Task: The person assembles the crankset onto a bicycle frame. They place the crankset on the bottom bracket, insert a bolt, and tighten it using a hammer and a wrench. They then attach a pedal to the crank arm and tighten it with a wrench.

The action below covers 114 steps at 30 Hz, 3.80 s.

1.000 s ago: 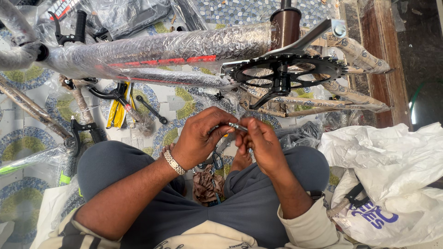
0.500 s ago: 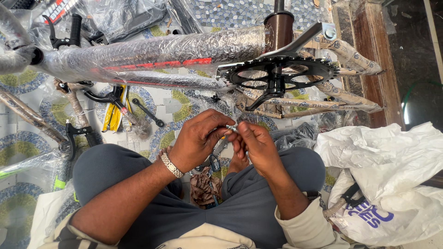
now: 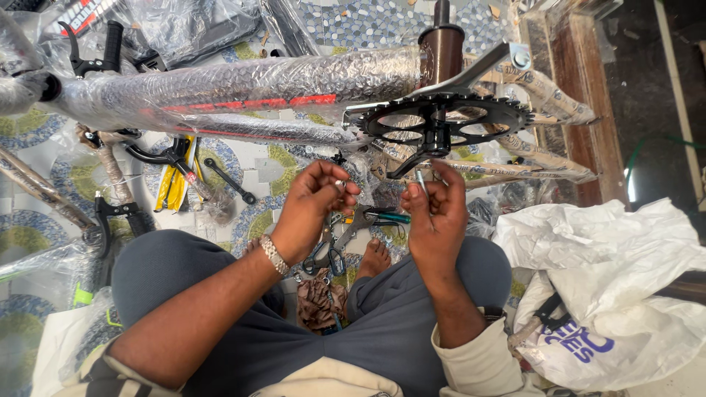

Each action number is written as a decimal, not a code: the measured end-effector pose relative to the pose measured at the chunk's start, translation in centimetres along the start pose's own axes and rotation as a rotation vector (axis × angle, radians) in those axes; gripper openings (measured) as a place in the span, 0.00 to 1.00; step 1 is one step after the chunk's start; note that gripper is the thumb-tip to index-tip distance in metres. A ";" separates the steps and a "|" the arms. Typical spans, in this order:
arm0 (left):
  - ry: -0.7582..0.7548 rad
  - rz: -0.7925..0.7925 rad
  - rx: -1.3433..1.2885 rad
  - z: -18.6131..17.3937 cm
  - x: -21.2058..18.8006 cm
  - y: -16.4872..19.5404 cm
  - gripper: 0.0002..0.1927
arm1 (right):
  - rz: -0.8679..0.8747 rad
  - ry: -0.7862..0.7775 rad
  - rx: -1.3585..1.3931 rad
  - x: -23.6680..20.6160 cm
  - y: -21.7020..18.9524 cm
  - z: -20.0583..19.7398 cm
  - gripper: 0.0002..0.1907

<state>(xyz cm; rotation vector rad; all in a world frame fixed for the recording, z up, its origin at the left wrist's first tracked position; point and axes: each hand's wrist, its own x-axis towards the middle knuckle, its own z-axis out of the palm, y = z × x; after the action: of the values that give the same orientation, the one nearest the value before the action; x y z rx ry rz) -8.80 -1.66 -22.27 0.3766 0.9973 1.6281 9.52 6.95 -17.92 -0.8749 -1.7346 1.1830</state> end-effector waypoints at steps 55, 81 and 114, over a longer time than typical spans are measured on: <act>0.316 0.984 1.164 8.7 5.8 6.1 0.61 | -0.329 0.349 0.221 4.2 -0.3 -4.8 0.12; 0.193 1.000 1.226 8.1 6.2 7.4 0.58 | -0.170 0.067 0.004 7.1 -7.7 -5.3 0.10; 0.182 1.060 1.225 8.1 6.7 7.2 0.49 | -0.275 0.075 -0.491 8.5 -11.7 -1.6 0.07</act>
<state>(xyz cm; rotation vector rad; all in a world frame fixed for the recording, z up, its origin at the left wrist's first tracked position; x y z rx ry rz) -9.88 7.68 -13.69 1.8398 2.0921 1.7093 6.49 11.40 -4.39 -0.9079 -2.0425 0.5437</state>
